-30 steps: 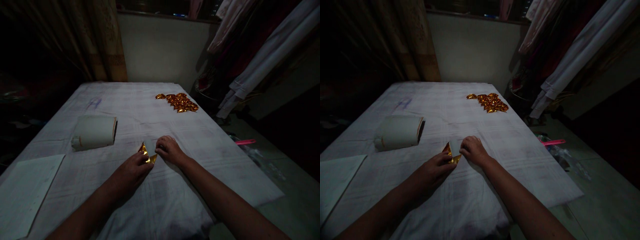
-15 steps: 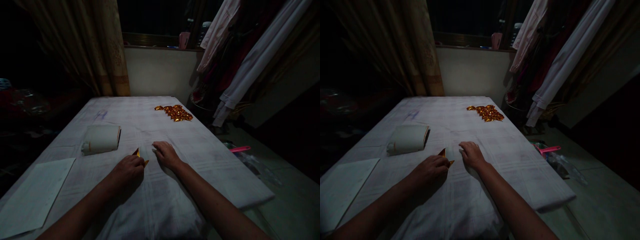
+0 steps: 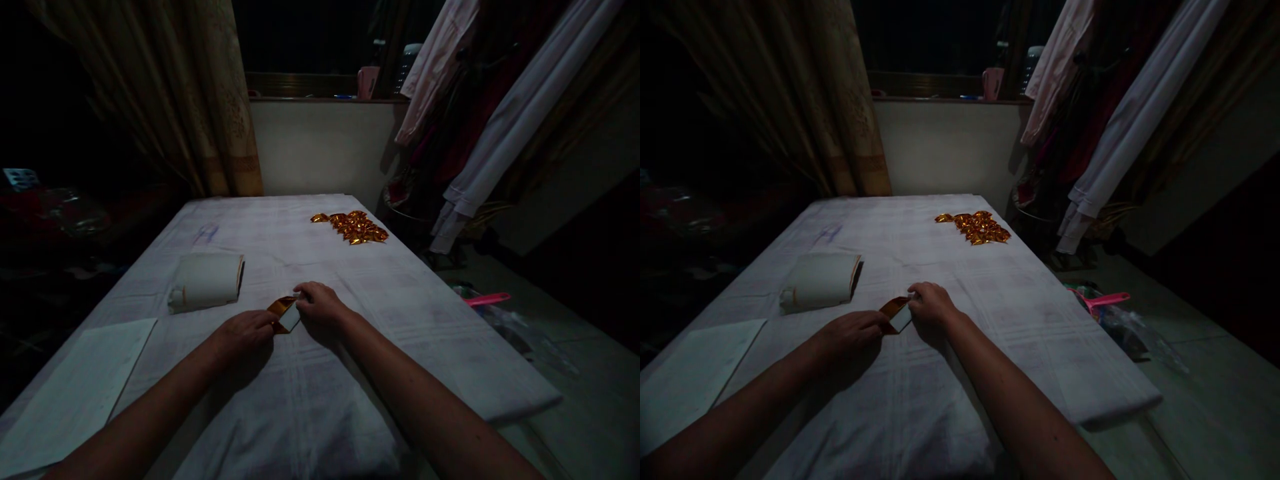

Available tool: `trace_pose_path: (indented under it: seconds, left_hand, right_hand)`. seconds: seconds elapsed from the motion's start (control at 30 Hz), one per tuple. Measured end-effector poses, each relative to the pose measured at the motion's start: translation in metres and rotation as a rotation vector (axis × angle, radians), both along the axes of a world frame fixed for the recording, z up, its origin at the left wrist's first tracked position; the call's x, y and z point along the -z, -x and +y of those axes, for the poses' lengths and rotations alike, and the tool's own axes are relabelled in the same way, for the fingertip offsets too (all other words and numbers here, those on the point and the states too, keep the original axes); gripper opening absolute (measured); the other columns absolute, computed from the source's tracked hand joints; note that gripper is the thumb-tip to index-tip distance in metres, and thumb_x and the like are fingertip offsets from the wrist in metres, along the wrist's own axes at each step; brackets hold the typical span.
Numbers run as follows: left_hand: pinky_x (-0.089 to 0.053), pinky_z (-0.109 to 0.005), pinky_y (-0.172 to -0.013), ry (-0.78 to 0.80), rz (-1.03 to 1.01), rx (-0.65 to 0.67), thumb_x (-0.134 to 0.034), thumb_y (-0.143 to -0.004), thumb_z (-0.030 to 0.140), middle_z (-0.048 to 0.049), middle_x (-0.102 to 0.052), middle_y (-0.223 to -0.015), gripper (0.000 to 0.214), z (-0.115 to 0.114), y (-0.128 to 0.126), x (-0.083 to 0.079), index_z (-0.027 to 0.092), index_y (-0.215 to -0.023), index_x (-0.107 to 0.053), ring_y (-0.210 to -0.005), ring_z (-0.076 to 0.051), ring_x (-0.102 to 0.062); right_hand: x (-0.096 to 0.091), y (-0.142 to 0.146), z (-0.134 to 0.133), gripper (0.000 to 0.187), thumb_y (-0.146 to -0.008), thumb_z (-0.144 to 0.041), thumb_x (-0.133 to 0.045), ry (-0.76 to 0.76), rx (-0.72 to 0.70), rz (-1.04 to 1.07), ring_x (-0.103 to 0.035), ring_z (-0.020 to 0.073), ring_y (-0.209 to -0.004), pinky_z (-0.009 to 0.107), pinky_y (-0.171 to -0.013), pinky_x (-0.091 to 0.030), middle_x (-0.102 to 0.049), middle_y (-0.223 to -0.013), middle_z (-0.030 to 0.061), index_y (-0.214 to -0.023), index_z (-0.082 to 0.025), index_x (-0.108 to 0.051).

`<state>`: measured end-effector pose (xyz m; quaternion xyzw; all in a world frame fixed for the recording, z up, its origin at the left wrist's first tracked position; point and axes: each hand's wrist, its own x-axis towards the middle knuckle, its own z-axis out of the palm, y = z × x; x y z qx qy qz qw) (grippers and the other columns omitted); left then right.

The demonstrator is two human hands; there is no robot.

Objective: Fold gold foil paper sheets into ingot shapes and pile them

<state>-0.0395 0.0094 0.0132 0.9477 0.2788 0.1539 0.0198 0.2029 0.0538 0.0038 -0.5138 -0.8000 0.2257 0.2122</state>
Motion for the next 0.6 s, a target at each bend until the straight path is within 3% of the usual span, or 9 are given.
trace_pose_path:
  seconds: [0.13, 0.23, 0.37, 0.47, 0.6]
  left_hand:
    - [-0.055, -0.027, -0.063, 0.013, -0.004, -0.066, -0.043, -0.086, 0.007, -0.0071, -0.07, -0.117, 0.027, -0.005, 0.003, 0.002, 0.02, -0.098, -0.064, -0.075, -0.015, -0.067]
    - [-0.054, -0.028, -0.066, 0.047, -0.027, -0.144, -0.042, -0.089, 0.008, -0.0051, -0.071, -0.1, 0.024, -0.019, -0.004, -0.001, 0.02, -0.095, -0.061, -0.076, -0.016, -0.066]
    - [-0.053, -0.032, -0.073, 0.142, -0.09, -0.298, -0.053, -0.093, 0.022, -0.0048, -0.065, -0.092, 0.006, -0.039, -0.021, -0.008, 0.02, -0.092, -0.059, -0.081, -0.019, -0.063]
    - [-0.05, -0.034, -0.071, 0.12, -0.099, -0.37, -0.059, -0.093, 0.03, -0.0038, -0.062, -0.089, 0.009, -0.044, -0.033, -0.007, 0.021, -0.091, -0.058, -0.078, -0.021, -0.059]
    - [-0.047, -0.036, -0.069, 0.072, -0.045, -0.402, -0.061, -0.093, 0.029, -0.0054, -0.063, -0.089, 0.009, -0.038, -0.043, -0.001, 0.021, -0.095, -0.063, -0.076, -0.022, -0.059]
  right_hand:
    - [0.003, -0.014, -0.012, 0.046, -0.072, -0.007, -0.063, 0.03, -0.058, 0.038, -0.066, 0.0206, -0.099, 0.032, -0.086, -0.051, -0.072, -0.109, 0.0026, -0.113, -0.025, -0.071]
    - [0.009, -0.023, -0.024, 0.054, -0.067, 0.001, -0.058, -0.004, -0.135, 0.121, -0.065, 0.0205, -0.104, 0.032, -0.091, -0.05, -0.071, -0.111, 0.0027, -0.113, -0.025, -0.069]
    - [0.018, -0.025, -0.032, 0.031, -0.077, -0.005, -0.063, -0.099, -0.163, 0.151, -0.065, 0.0203, -0.095, 0.034, -0.088, -0.048, -0.071, -0.1, 0.0037, -0.102, -0.022, -0.069]
    - [0.021, -0.023, -0.034, 0.014, -0.084, -0.013, -0.068, -0.143, -0.195, 0.145, -0.065, 0.0197, -0.091, 0.034, -0.086, -0.047, -0.071, -0.094, 0.0035, -0.095, -0.022, -0.069]
    - [0.02, -0.023, -0.037, 0.015, -0.083, -0.019, -0.073, -0.169, -0.185, 0.1, -0.063, 0.0218, -0.096, 0.037, -0.087, -0.044, -0.071, -0.102, 0.0055, -0.096, -0.022, -0.07]
